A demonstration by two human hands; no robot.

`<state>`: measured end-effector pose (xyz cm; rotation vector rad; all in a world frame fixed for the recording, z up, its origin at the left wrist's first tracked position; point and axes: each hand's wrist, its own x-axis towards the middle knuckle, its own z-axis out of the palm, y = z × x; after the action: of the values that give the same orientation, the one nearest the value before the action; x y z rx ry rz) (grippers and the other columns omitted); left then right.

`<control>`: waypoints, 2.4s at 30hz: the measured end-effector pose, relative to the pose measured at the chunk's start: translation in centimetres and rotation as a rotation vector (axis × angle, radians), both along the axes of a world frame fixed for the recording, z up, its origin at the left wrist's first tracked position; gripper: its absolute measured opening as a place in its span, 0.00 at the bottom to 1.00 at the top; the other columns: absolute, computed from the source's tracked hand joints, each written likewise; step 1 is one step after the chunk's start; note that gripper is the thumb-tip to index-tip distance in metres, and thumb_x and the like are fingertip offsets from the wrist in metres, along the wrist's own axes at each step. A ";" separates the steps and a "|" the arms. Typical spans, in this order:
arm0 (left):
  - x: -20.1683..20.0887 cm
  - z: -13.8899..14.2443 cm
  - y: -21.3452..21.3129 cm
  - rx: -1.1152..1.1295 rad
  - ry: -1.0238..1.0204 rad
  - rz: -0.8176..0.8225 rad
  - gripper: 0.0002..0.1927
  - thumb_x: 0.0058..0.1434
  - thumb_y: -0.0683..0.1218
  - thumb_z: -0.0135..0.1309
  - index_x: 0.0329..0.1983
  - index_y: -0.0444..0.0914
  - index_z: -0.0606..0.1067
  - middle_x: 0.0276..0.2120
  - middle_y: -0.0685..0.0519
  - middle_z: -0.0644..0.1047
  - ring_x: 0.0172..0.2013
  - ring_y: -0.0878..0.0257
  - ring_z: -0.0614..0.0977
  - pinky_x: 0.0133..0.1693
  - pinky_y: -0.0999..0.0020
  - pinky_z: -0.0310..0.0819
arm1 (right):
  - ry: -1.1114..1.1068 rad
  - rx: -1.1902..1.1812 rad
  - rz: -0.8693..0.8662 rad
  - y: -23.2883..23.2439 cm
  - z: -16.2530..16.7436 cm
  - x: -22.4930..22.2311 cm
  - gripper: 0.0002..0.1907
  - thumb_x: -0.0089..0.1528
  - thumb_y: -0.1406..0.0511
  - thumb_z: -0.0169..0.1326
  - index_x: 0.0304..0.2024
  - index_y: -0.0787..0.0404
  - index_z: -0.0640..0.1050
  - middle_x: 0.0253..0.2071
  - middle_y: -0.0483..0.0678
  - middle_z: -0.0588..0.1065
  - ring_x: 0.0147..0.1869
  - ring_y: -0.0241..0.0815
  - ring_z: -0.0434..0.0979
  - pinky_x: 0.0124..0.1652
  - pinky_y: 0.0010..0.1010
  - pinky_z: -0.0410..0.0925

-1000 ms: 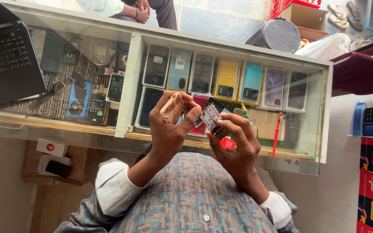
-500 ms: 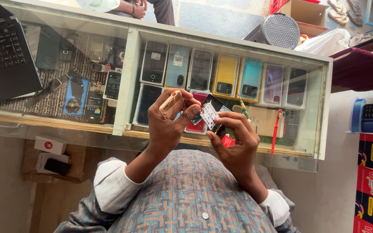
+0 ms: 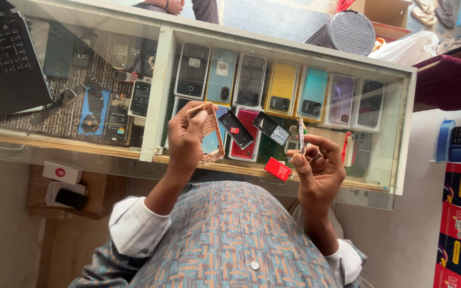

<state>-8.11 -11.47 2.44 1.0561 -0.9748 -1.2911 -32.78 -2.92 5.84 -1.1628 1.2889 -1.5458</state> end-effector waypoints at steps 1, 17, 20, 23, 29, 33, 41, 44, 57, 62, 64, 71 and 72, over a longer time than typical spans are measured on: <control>0.4 -0.2 -0.2 -0.071 0.010 -0.030 0.12 0.73 0.42 0.47 0.49 0.30 0.78 0.42 0.51 0.81 0.41 0.69 0.81 0.45 0.76 0.78 | -0.004 0.002 0.001 0.1 -0.1 -0.1 0.20 0.67 0.72 0.60 0.60 0.70 0.71 0.50 0.55 0.77 0.47 0.34 0.78 0.49 0.22 0.73; -2.3 1.5 2.9 0.505 0.665 -0.816 0.43 0.49 0.30 0.61 0.71 0.26 0.62 0.58 0.38 0.75 0.55 0.51 0.81 0.59 0.58 0.77 | -0.017 -0.018 0.032 1.2 1.1 0.1 0.23 0.68 0.70 0.58 0.64 0.73 0.70 0.56 0.58 0.76 0.50 0.33 0.77 0.52 0.23 0.73; -3.0 1.2 3.5 0.515 0.693 -0.896 0.36 0.53 0.28 0.59 0.67 0.23 0.65 0.59 0.33 0.74 0.56 0.49 0.80 0.61 0.56 0.77 | 0.016 -0.073 0.007 1.3 1.5 0.0 0.25 0.69 0.68 0.60 0.66 0.74 0.71 0.54 0.57 0.77 0.45 0.30 0.73 0.44 0.17 0.68; -3.9 1.1 3.1 0.479 0.754 -0.818 0.31 0.51 0.28 0.56 0.60 0.27 0.65 0.60 0.35 0.74 0.56 0.48 0.82 0.59 0.52 0.80 | -0.012 -0.091 0.021 1.2 2.2 0.0 0.24 0.68 0.66 0.60 0.63 0.73 0.71 0.56 0.57 0.76 0.45 0.34 0.78 0.48 0.26 0.76; -3.7 2.1 1.6 0.373 0.634 -0.620 0.26 0.71 0.53 0.43 0.62 0.29 0.66 0.58 0.35 0.75 0.52 0.48 0.83 0.49 0.51 0.84 | 0.131 -0.082 0.011 1.5 4.1 0.7 0.24 0.68 0.65 0.61 0.62 0.71 0.73 0.57 0.54 0.73 0.46 0.36 0.79 0.48 0.27 0.76; -3.6 2.4 2.4 0.305 0.618 -0.538 0.36 0.74 0.65 0.29 0.63 0.31 0.67 0.51 0.32 0.78 0.46 0.46 0.85 0.46 0.53 0.84 | 0.267 -0.103 0.044 1.6 4.7 1.5 0.24 0.67 0.63 0.62 0.61 0.71 0.75 0.57 0.53 0.73 0.51 0.36 0.78 0.49 0.25 0.74; -4.4 1.7 3.1 0.282 0.675 -0.411 0.28 0.81 0.62 0.27 0.52 0.32 0.62 0.50 0.31 0.77 0.46 0.47 0.83 0.49 0.51 0.84 | 0.460 -0.214 0.115 0.7 4.8 3.4 0.25 0.62 0.62 0.67 0.59 0.66 0.78 0.55 0.52 0.75 0.54 0.37 0.77 0.48 0.24 0.74; -4.3 2.2 2.8 0.313 0.756 -0.418 0.33 0.77 0.65 0.26 0.68 0.35 0.61 0.53 0.38 0.76 0.53 0.53 0.81 0.54 0.55 0.81 | 0.515 -0.177 0.117 0.4 5.1 3.9 0.24 0.60 0.64 0.68 0.56 0.67 0.78 0.53 0.53 0.75 0.53 0.38 0.77 0.43 0.24 0.73; -4.7 3.8 3.0 0.167 1.046 -0.482 0.41 0.76 0.70 0.30 0.82 0.41 0.51 0.55 0.49 0.71 0.57 0.61 0.75 0.63 0.61 0.71 | 0.710 -0.187 0.044 -0.8 5.7 5.1 0.23 0.58 0.65 0.70 0.55 0.62 0.79 0.51 0.52 0.76 0.47 0.39 0.80 0.40 0.26 0.75; -5.5 4.6 3.5 0.066 1.031 -0.519 0.37 0.80 0.67 0.30 0.80 0.37 0.50 0.55 0.48 0.71 0.57 0.62 0.75 0.65 0.61 0.70 | 0.815 -0.295 0.007 -1.1 6.1 5.3 0.23 0.59 0.64 0.70 0.55 0.61 0.79 0.52 0.51 0.76 0.51 0.44 0.80 0.47 0.31 0.75; -5.5 4.9 3.8 0.071 0.992 -0.534 0.37 0.79 0.65 0.31 0.81 0.38 0.50 0.58 0.48 0.70 0.60 0.60 0.75 0.66 0.60 0.69 | 0.825 -0.292 -0.004 -1.1 6.2 5.4 0.23 0.59 0.64 0.70 0.55 0.61 0.79 0.53 0.52 0.76 0.51 0.43 0.80 0.45 0.30 0.75; -5.1 5.1 4.2 0.092 0.959 -0.618 0.39 0.78 0.64 0.31 0.83 0.37 0.48 0.63 0.50 0.68 0.67 0.60 0.70 0.73 0.58 0.61 | 0.851 -0.283 -0.043 -0.9 6.2 5.2 0.23 0.58 0.65 0.71 0.54 0.61 0.80 0.53 0.53 0.76 0.44 0.39 0.79 0.41 0.26 0.74; -5.1 5.1 4.3 0.091 0.955 -0.621 0.39 0.78 0.64 0.31 0.83 0.37 0.47 0.64 0.50 0.68 0.68 0.60 0.70 0.74 0.58 0.60 | 0.846 -0.286 -0.043 -0.9 6.2 5.2 0.23 0.58 0.65 0.71 0.55 0.60 0.80 0.53 0.53 0.75 0.44 0.39 0.79 0.40 0.25 0.74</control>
<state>-13.21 -7.19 7.50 0.0780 -0.4885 -2.0708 -27.59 -3.82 12.08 -2.1255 1.6405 -1.3249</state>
